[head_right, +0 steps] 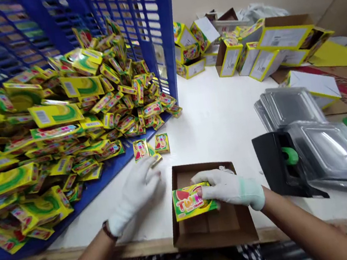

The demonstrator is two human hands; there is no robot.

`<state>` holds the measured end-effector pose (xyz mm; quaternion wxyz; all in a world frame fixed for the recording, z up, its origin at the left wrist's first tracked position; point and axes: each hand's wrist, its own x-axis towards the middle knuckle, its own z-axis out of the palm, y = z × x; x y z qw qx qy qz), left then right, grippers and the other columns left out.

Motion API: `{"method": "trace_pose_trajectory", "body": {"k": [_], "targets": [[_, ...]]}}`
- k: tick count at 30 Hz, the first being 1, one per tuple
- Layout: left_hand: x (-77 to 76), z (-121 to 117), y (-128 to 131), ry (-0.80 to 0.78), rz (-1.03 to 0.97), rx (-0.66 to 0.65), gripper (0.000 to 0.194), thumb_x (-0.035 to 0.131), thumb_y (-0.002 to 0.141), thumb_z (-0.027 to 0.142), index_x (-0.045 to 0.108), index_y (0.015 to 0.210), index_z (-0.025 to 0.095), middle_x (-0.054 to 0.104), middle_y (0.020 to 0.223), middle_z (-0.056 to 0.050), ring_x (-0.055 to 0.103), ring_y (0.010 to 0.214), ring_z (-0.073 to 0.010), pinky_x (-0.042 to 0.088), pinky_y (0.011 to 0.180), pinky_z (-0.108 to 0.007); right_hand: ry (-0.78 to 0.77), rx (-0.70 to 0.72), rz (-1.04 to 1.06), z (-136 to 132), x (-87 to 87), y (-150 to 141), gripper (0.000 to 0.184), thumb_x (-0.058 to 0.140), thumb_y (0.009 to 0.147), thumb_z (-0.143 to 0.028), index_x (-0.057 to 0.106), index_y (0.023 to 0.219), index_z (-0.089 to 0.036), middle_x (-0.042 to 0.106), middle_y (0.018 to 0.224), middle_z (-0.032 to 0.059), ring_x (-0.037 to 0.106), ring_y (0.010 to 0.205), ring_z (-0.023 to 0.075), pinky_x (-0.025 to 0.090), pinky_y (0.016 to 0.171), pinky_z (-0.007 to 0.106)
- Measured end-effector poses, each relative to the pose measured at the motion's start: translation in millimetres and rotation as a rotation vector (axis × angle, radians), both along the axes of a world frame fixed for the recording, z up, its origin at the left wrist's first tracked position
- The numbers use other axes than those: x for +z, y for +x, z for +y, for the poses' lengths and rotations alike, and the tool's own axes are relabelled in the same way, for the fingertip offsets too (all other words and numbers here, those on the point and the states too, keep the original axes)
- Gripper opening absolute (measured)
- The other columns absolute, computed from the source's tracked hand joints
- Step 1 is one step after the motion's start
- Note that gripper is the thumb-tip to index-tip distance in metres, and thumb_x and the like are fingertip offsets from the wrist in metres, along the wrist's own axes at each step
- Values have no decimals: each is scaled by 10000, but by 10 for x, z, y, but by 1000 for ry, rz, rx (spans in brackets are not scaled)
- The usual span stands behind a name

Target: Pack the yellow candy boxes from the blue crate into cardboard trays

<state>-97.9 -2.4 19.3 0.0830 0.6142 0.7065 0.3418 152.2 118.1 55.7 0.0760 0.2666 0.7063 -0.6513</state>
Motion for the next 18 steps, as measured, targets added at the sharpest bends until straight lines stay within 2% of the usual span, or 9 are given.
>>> {"method": "trace_pose_trajectory", "body": {"k": [2,3,6,10,13,16,18], "targets": [[-135,172,-144,-160,224,97,332,600,814,349,644,1083,159,612,1130,-164,574,1098,-337,472,954,-499,301,22,-146,-121,-71,72,349,608,838,-365,598,1132,-179,666,1028,62,592,890,199,451,792,316],[-200,249,-195,-214,311,148,375,636,785,411,648,1065,163,589,1135,-174,564,1082,-360,470,922,-508,388,50,-214,-197,-129,78,311,589,849,-337,594,1122,-188,666,999,54,587,890,208,436,795,323],[-356,424,-277,-239,414,300,542,685,721,547,634,1110,173,496,1257,-206,505,1149,-407,440,926,-508,449,101,-294,-436,-349,23,258,576,861,-307,585,1096,-200,651,942,39,577,867,208,409,764,315],[-436,604,-367,-191,314,494,598,620,779,573,574,1190,143,404,1402,-230,426,1260,-418,385,1013,-500,591,90,-252,-623,-541,-79,145,611,853,-278,630,962,-185,603,994,54,558,913,197,394,778,296],[-426,744,-493,-171,162,595,567,635,777,492,538,1197,124,422,1398,-234,413,1268,-430,343,1054,-543,746,209,-255,-639,-549,-132,151,579,900,-300,655,863,-176,596,988,69,544,937,208,388,785,308],[-405,805,-640,-128,-20,635,509,666,725,303,528,1178,117,497,1324,-234,454,1242,-431,344,1048,-600,823,366,-278,-606,-530,-164,195,537,928,-288,669,847,-169,625,973,81,559,911,214,395,768,321],[-392,752,-704,-90,-93,606,486,661,710,232,526,1166,128,583,1216,-195,549,1163,-370,421,1013,-555,797,406,-265,-567,-528,-176,160,581,898,-293,681,869,-171,643,951,77,580,872,209,412,745,316]]}}
